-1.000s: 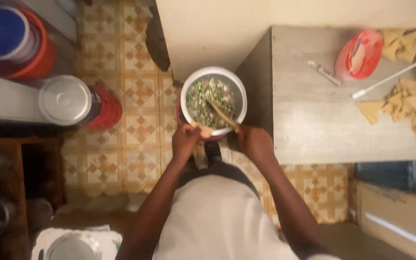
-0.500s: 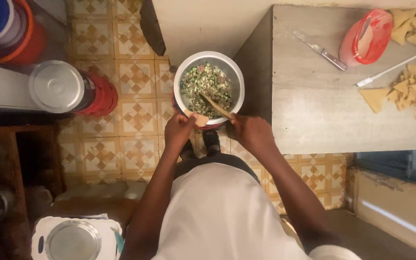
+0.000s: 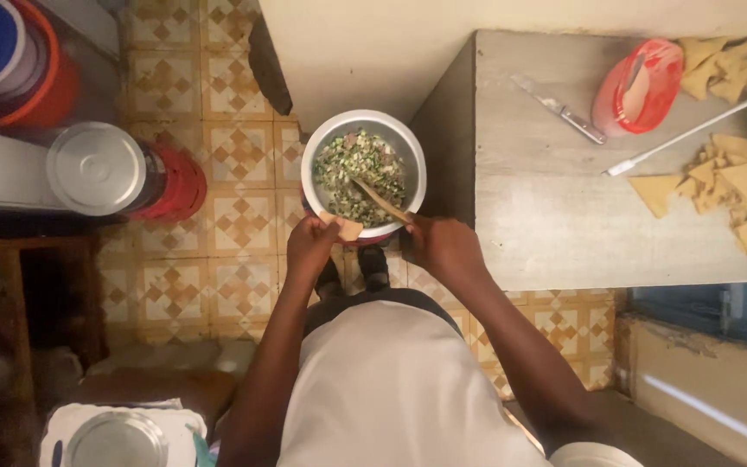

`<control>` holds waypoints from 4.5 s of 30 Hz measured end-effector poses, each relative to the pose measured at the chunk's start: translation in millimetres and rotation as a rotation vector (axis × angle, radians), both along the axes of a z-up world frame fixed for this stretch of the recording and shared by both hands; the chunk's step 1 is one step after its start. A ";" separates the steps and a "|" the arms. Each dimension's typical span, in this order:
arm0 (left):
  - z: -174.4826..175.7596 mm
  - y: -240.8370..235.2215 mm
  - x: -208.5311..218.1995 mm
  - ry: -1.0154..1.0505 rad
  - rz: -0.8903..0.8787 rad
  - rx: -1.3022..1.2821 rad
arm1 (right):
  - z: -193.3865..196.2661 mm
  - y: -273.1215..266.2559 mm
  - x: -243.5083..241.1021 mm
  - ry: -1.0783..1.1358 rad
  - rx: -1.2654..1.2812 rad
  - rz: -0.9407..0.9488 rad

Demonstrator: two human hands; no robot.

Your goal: Stirring a mixture of ingredients in a pot with a wooden spoon

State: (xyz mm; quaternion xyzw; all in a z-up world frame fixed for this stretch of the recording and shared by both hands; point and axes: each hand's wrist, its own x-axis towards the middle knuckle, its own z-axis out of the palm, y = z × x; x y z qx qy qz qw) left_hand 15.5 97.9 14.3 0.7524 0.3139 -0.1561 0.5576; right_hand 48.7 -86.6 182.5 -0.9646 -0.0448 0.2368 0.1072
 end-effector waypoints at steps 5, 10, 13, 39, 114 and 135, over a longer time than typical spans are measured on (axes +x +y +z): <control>4.1 -2.9 1.2 -0.035 0.016 -0.036 | -8.4 -8.0 7.8 0.000 0.052 0.031; 2.9 -3.9 -1.7 -0.045 0.062 -0.031 | -7.7 -10.1 9.3 0.029 0.048 0.081; 16.4 -7.4 -1.9 -0.028 0.105 -0.065 | -4.4 -9.2 8.5 0.104 -0.011 0.049; 7.8 -21.3 -4.6 -0.066 0.299 -0.237 | 5.3 -5.0 7.4 -0.082 -0.100 0.018; -15.6 -17.3 -4.1 -0.196 0.307 -0.237 | 16.9 11.9 17.8 0.061 -0.079 -0.141; -44.7 -21.1 -3.4 0.000 0.187 -0.011 | -15.5 9.9 6.6 -0.203 -0.115 0.170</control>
